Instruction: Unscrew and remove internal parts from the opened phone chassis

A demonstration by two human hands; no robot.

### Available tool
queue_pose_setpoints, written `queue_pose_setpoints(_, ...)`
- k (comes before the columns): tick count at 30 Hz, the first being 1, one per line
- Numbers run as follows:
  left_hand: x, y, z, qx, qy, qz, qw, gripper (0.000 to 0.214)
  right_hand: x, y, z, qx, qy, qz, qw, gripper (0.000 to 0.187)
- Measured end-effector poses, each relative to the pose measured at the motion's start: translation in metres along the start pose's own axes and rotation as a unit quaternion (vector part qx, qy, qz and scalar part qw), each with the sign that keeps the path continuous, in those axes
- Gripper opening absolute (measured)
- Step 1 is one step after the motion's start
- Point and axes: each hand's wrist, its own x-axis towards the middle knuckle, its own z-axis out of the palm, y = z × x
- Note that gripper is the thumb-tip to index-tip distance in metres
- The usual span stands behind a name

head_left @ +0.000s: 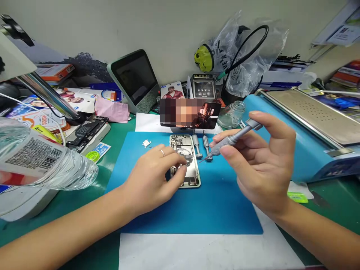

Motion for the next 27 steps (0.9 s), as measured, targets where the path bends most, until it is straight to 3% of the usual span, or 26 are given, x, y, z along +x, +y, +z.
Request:
queue_pose_setpoints(5,0.010,0.007,0.017,0.002,0.034,-0.065,0.997,0.007,-0.013,0.017,-0.005,0.018,0.027,0.016,0.999,0.058)
queue_pose_setpoints(12,-0.003,0.012,0.027,-0.023,0.069,-0.034,0.997,0.006,-0.021,0.016,-0.008,0.031,-0.013,-0.007,0.999,0.062)
queue_pose_setpoints(27,-0.005,0.008,0.030,-0.042,0.074,0.011,0.996,0.003,-0.023,0.015,-0.005,0.021,-0.023,-0.035,0.999,0.065)
